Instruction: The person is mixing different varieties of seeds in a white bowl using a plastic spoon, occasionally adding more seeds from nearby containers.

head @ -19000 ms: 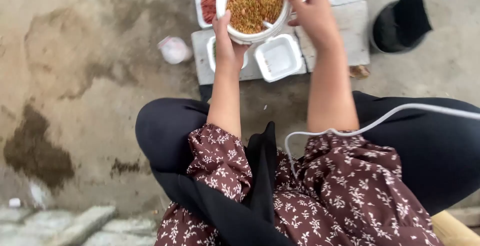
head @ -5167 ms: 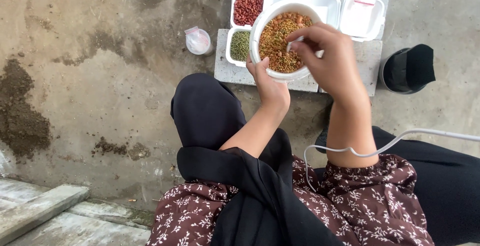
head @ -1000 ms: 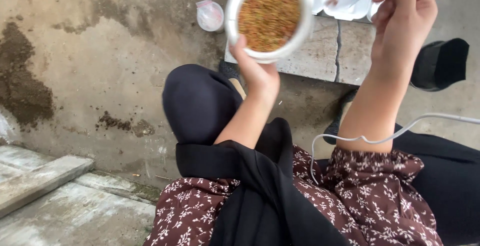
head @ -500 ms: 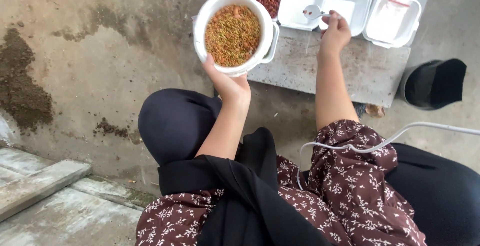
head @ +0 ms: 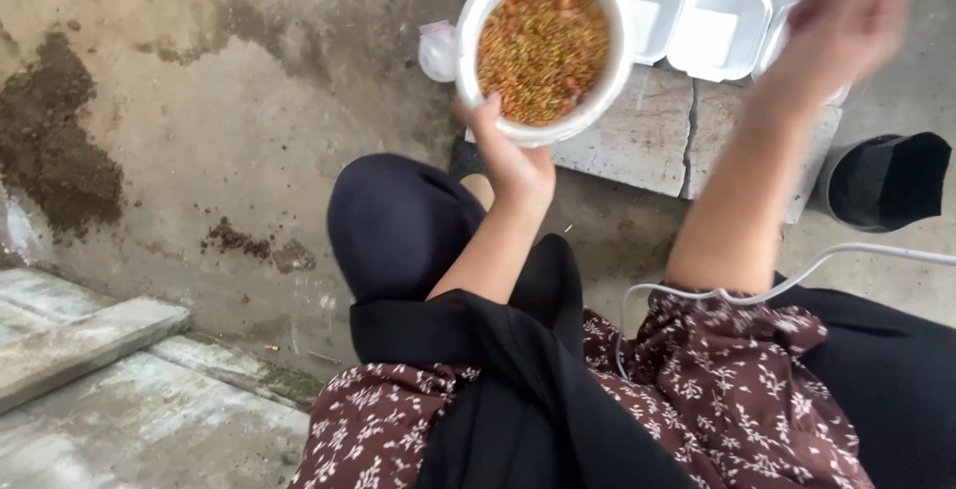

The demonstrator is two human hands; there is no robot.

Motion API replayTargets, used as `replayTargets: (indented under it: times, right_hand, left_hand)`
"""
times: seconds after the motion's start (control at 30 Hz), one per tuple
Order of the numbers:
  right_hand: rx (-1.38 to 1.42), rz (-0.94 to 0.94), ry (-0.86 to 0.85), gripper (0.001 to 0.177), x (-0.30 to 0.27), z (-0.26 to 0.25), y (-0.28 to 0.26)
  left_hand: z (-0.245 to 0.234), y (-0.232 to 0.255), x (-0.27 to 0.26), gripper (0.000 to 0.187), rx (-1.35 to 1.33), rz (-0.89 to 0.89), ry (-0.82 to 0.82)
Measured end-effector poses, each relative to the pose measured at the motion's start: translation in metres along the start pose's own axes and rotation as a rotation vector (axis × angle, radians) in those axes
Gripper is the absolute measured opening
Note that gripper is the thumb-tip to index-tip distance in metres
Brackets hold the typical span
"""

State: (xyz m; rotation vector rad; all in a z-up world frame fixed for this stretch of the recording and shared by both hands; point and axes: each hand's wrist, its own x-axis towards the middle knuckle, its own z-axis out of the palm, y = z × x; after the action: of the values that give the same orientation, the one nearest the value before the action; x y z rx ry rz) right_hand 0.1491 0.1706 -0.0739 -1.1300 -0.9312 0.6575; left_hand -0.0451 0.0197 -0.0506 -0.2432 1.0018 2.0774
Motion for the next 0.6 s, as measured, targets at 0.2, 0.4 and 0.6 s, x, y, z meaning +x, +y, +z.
replayTargets:
  times: [0.2,0.4,0.6]
  right_hand:
    - [0.062,-0.053,-0.359,0.023,-0.036,-0.017,-0.134]
    - [-0.183,-0.702,-0.593,0.019,-0.067,-0.013,-0.145]
    - [-0.252,-0.712,-0.571,0.018,-0.084,-0.004,-0.161]
  left_hand:
    - [0.015,0.017,-0.037,0.049,-0.013,-0.035,-0.072]
    - [0.018,0.027,-0.063,0.046,-0.029,-0.176,-0.07]
    - [0.032,0.038,-0.075,0.06,-0.023,-0.199,-0.06]
